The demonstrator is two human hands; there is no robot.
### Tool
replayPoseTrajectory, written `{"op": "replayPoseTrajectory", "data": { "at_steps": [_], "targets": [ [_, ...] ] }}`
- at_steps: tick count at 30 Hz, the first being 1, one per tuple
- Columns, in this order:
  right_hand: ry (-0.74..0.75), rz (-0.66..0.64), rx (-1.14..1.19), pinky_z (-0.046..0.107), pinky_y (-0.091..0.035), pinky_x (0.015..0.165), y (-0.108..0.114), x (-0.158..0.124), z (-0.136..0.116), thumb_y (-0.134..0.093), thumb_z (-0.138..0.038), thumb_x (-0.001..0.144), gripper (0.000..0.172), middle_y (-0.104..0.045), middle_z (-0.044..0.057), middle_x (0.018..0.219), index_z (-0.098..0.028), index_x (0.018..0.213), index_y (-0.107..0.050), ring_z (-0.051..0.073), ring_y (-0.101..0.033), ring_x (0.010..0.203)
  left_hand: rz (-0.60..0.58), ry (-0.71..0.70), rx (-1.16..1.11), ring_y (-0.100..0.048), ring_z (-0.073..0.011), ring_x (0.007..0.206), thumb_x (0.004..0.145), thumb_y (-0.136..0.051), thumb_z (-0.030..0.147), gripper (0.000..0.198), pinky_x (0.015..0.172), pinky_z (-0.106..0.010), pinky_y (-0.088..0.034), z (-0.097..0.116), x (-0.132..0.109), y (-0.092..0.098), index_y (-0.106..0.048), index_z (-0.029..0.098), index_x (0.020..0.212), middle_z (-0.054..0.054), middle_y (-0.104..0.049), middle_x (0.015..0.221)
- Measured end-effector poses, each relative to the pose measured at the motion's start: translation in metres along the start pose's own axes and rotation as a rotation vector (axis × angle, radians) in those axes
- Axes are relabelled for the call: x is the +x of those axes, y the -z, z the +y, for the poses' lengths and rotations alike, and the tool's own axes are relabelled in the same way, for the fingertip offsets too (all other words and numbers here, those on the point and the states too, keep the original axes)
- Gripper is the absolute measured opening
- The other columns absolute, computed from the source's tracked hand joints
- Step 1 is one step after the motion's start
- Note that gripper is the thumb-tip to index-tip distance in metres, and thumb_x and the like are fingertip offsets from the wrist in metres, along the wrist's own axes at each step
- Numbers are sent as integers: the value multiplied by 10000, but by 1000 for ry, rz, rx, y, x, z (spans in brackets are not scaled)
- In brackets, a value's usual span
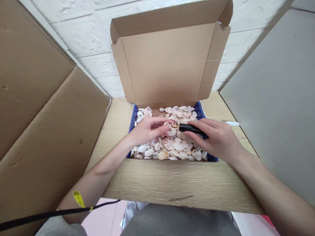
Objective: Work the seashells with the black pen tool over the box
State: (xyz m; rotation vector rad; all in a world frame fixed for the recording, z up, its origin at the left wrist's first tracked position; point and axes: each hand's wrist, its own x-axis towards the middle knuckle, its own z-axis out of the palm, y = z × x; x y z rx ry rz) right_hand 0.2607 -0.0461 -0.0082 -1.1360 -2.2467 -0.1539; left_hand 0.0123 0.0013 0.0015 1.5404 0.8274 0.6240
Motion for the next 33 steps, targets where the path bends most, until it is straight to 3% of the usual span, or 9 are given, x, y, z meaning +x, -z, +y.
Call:
{"op": "replayPoseTrajectory", "data": {
  "at_steps": [33],
  "targets": [
    [0,12,7,295,-436,530,-1,0,-1,-601,-352,954,166,-703,35,782,-198,989,-653,168,-645,651,4,30,-33,-730,-175,777,812,-726,483,511,709,-296,-611,-3,0,0,-703,100,1149,-109,-772,971]
  ]
}}
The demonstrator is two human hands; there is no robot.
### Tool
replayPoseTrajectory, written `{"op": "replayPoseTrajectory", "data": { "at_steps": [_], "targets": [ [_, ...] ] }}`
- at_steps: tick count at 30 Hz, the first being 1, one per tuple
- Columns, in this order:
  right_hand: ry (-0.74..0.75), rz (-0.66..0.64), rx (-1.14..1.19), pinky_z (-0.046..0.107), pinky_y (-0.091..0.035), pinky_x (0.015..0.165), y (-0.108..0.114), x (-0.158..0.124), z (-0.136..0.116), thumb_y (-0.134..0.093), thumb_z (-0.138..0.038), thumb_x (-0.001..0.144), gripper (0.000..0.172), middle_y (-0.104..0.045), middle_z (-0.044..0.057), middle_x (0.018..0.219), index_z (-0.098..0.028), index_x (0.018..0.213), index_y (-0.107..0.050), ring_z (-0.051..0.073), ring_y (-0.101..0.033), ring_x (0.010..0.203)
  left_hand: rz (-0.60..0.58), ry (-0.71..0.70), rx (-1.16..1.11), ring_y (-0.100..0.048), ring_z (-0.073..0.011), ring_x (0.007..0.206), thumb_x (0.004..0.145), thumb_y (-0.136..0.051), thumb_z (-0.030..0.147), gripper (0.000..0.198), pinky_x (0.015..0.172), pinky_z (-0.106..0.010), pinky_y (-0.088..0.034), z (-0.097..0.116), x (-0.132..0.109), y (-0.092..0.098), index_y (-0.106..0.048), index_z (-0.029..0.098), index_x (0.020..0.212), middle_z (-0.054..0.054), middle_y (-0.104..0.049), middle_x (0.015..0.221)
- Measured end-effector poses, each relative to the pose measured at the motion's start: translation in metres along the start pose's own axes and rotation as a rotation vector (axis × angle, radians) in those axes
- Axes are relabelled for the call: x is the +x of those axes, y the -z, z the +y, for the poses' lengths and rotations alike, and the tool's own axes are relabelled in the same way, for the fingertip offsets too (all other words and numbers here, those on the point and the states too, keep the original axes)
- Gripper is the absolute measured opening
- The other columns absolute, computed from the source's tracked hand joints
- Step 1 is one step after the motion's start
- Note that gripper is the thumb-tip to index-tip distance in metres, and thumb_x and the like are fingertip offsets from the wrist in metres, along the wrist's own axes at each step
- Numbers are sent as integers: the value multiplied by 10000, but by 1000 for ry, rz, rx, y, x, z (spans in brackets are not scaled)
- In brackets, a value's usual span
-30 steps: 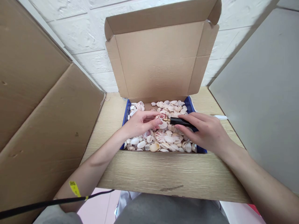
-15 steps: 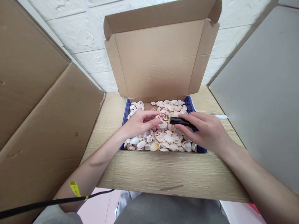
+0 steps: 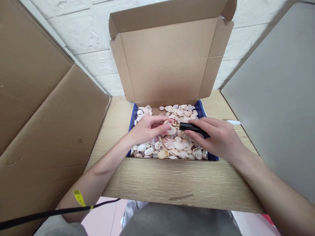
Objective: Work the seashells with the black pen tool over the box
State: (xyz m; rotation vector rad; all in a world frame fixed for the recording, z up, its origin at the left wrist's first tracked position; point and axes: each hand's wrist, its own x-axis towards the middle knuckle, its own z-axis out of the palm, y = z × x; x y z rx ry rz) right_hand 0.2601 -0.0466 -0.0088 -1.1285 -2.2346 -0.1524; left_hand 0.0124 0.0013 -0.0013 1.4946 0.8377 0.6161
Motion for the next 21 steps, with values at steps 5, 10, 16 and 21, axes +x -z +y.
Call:
{"op": "replayPoseTrajectory", "data": {
  "at_steps": [5,10,16,21],
  "targets": [
    [14,9,-6,292,-438,529,0,0,0,-607,-340,950,157,-700,33,779,-193,989,-651,165,-644,648,2,0,-9,-732,-179,807,825,-718,465,504,734,-299,-614,-1,0,0,-699,90,1162,-114,-773,969],
    [2,-6,-5,290,-440,528,1,1,0,-596,-356,955,167,-697,28,768,-203,989,-654,161,-636,639,9,7,-11,-736,-185,805,818,-725,472,498,733,-307,-619,0,0,-1,-708,100,1148,-110,-774,969],
    [-11,-17,-19,291,-448,540,0,0,1,-586,-369,958,177,-707,34,784,-215,992,-666,167,-642,648,14,3,-9,-737,-188,797,809,-724,502,514,726,-312,-620,1,0,-1,-714,105,1136,-107,-776,961],
    [-16,-18,-13,298,-436,531,0,0,0,-578,-376,960,189,-703,35,777,-212,981,-670,171,-640,646,9,9,9,-740,-191,784,809,-722,507,522,699,-298,-617,1,0,-1,-712,99,1135,-117,-776,964]
  ]
}}
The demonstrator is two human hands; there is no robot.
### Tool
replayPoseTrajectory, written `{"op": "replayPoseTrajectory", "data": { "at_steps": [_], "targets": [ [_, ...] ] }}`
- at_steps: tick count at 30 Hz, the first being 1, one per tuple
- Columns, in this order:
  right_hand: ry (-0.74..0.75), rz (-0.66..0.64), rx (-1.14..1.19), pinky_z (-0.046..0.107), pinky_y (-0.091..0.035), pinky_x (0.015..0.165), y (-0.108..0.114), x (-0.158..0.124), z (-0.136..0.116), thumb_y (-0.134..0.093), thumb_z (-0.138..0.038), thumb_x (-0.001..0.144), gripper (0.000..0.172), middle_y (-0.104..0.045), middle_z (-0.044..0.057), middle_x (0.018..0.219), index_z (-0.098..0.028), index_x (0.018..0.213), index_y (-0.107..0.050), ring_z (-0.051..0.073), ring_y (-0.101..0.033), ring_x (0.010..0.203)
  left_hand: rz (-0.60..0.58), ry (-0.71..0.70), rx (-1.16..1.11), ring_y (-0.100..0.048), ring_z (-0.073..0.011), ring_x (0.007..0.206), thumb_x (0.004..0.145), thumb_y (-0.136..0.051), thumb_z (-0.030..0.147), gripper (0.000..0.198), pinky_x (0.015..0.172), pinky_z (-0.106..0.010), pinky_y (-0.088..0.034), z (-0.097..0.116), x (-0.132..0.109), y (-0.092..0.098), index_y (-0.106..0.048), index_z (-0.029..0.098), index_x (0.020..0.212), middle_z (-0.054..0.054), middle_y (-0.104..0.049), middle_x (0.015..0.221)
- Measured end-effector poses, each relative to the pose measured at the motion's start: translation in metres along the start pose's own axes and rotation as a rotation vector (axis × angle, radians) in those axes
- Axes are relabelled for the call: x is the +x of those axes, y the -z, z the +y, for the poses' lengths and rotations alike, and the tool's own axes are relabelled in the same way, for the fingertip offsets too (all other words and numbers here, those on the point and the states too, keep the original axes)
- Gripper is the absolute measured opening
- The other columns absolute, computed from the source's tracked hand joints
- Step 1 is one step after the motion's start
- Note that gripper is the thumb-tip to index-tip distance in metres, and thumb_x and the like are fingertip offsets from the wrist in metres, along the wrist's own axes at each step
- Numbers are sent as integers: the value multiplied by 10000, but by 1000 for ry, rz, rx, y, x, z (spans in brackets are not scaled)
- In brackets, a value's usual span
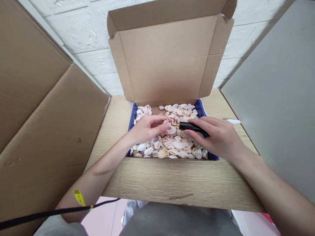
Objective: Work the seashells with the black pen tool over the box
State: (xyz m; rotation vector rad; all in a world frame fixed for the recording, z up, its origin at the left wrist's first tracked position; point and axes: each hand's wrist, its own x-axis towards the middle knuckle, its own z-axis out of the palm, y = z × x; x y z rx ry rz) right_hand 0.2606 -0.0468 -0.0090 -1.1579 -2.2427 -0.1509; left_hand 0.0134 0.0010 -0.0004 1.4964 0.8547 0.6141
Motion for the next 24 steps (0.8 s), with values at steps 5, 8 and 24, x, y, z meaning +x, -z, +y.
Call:
{"op": "replayPoseTrajectory", "data": {
  "at_steps": [5,8,24],
  "targets": [
    [16,13,0,302,-437,525,0,1,-1,-596,-357,952,172,-700,33,766,-201,979,-662,172,-637,640,6,-4,-12,-740,-199,802,809,-729,492,522,714,-310,-620,0,0,0,-709,89,1141,-123,-776,972],
    [7,4,2,303,-445,537,0,1,0,-586,-361,956,167,-700,26,770,-215,984,-663,172,-638,650,11,1,-2,-738,-196,793,815,-725,485,512,713,-309,-620,0,0,0,-714,90,1141,-119,-777,966],
    [38,52,-11,311,-494,555,0,2,0,-604,-355,954,167,-727,42,821,-214,1031,-648,192,-684,698,5,-9,13,-724,-166,735,830,-714,478,496,718,-300,-614,-2,0,1,-703,99,1150,-113,-778,949]
  ]
}}
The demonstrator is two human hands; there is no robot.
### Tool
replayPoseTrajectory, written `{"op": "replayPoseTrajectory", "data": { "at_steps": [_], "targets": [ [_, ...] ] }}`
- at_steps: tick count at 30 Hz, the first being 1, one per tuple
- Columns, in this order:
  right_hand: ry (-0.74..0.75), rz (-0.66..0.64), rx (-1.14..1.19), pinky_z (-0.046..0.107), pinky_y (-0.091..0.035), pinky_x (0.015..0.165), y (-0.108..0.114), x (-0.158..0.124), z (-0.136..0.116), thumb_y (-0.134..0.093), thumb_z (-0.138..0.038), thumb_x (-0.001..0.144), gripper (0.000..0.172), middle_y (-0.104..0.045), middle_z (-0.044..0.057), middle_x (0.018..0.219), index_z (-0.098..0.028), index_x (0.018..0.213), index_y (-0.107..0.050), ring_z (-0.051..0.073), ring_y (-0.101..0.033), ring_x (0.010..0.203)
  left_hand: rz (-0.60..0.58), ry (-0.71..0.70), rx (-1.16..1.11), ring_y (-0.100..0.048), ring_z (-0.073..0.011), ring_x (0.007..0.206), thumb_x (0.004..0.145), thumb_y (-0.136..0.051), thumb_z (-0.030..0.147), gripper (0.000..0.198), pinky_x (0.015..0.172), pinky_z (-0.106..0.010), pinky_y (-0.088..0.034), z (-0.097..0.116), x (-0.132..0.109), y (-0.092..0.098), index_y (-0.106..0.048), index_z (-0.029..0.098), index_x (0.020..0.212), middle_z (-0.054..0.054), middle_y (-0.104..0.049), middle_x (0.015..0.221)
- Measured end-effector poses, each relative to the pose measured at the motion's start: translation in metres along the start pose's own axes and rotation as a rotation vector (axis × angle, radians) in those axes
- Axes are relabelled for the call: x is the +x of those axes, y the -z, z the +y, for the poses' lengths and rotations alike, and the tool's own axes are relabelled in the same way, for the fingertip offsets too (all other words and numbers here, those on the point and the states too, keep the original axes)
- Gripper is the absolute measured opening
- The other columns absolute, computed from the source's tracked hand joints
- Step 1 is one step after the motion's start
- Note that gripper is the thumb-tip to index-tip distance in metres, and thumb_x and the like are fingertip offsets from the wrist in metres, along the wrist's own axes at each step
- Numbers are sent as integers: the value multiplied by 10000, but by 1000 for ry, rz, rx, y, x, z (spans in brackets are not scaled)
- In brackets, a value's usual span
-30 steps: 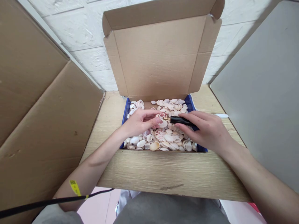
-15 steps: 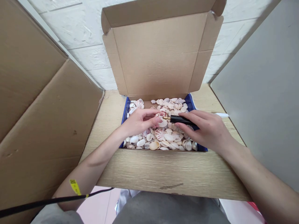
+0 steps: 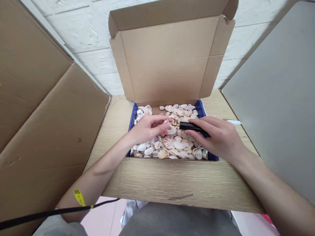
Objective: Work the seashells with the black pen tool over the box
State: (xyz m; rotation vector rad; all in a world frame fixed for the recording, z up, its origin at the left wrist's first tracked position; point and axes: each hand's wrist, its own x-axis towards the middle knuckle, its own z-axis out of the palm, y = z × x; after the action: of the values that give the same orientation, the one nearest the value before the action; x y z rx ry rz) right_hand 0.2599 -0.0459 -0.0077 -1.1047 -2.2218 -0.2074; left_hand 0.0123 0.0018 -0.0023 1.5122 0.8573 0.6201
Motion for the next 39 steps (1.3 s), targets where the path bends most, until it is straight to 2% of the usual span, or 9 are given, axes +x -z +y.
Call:
{"op": "replayPoseTrajectory", "data": {
  "at_steps": [10,15,20,22,26,34,39],
  "targets": [
    [36,44,17,334,-554,615,-1,0,2,-664,-291,912,218,-737,76,900,-200,1107,-629,218,-697,770,3,-11,21,-737,-186,741,824,-717,485,513,662,-286,-609,3,-1,0,-703,101,1165,-124,-775,960],
    [61,110,13,344,-560,647,-2,-1,6,-677,-284,900,241,-734,74,926,-222,1128,-630,214,-672,761,-9,-31,-2,-730,-167,736,817,-727,454,480,694,-287,-615,3,-1,0,-711,107,1148,-105,-775,951],
    [55,84,21,323,-550,635,-2,0,4,-673,-291,905,226,-729,65,898,-214,1111,-621,203,-676,750,15,-43,58,-724,-178,756,821,-724,406,452,678,-279,-600,2,-1,0,-725,108,1161,-92,-776,909],
    [62,55,37,301,-537,616,-2,0,2,-641,-303,930,193,-723,50,868,-212,1098,-615,184,-673,729,22,-49,115,-727,-188,785,819,-723,390,452,707,-285,-597,2,-2,0,-731,114,1177,-87,-782,910],
    [105,2,69,274,-495,558,-4,0,-4,-599,-325,961,190,-700,33,818,-189,1094,-597,153,-638,652,-17,-148,182,-740,-209,887,790,-756,360,414,825,-294,-589,2,-2,-1,-758,148,1145,-80,-784,1050],
    [130,13,70,270,-499,568,-4,0,-5,-617,-302,951,210,-695,43,824,-162,1102,-577,154,-640,657,-18,-167,144,-754,-222,924,766,-781,348,419,817,-285,-607,1,-1,-3,-754,173,1146,-79,-763,1126],
    [127,14,73,273,-501,564,-3,0,-6,-608,-302,955,207,-699,45,824,-159,1103,-582,153,-640,651,4,-224,153,-740,-227,1020,781,-769,321,338,898,-301,-594,0,0,-2,-772,217,1102,-55,-762,1134]
  ]
}}
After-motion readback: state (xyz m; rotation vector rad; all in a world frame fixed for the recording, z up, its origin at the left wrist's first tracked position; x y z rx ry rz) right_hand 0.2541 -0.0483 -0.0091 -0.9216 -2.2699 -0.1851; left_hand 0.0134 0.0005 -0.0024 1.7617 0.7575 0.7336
